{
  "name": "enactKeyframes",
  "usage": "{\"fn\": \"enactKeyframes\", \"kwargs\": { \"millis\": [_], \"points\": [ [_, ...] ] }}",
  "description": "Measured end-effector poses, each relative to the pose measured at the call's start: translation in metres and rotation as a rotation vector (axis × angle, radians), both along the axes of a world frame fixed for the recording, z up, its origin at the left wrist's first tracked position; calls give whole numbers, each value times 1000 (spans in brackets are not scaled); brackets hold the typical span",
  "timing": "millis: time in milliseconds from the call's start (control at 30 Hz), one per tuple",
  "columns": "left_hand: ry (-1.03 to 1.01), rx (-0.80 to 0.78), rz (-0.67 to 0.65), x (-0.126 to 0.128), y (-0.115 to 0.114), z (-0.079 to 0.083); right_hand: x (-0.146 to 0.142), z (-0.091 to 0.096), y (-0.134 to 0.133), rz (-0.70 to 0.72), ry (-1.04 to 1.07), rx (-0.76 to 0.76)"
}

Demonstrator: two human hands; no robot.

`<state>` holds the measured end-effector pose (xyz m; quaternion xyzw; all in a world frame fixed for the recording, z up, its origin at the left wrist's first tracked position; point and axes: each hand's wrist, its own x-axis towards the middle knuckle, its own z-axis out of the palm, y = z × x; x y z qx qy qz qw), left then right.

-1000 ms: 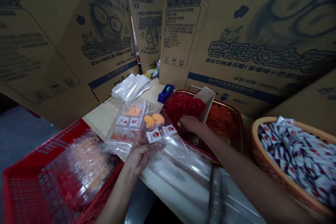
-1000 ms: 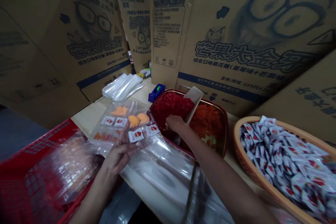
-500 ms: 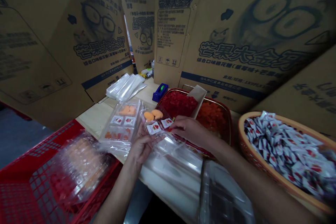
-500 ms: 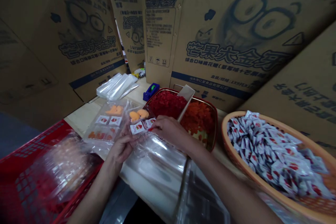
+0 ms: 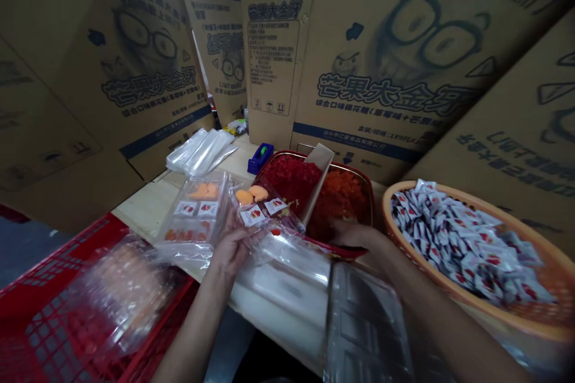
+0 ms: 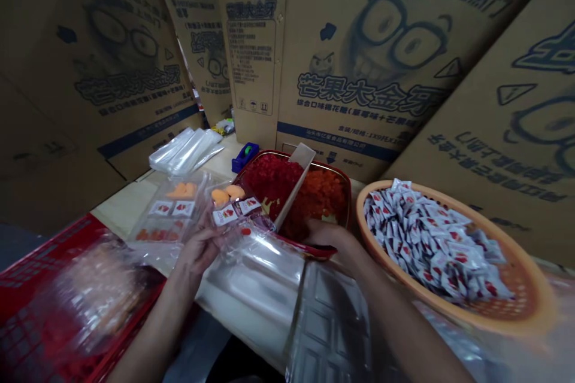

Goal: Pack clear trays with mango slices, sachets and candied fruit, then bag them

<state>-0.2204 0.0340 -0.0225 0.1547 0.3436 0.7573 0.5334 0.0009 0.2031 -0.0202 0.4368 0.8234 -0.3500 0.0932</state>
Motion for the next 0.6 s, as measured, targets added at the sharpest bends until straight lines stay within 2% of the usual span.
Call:
{"fn": "enactKeyframes", "kwargs": {
  "millis": [67, 167, 333, 400, 500, 600],
  "points": [
    [-6, -3, -3, 0, 2, -2, 0, -8, -1, -32, 40, -62],
    [-9, -9, 5, 1, 6, -4, 3, -16, 2, -106, 68, -59],
    [7, -12, 6, 1, 7, -3, 14, -19, 7, -314, 214, -75],
    [10, -17, 21, 1, 6, -2, 17, -13, 8, -377, 289, -79],
    [20, 3, 30, 1, 5, 0, 15, 7, 1, -478, 499, -112],
    [34, 19, 10, 2, 4, 3, -3, 35, -22, -510, 773, -275]
  ]
}}
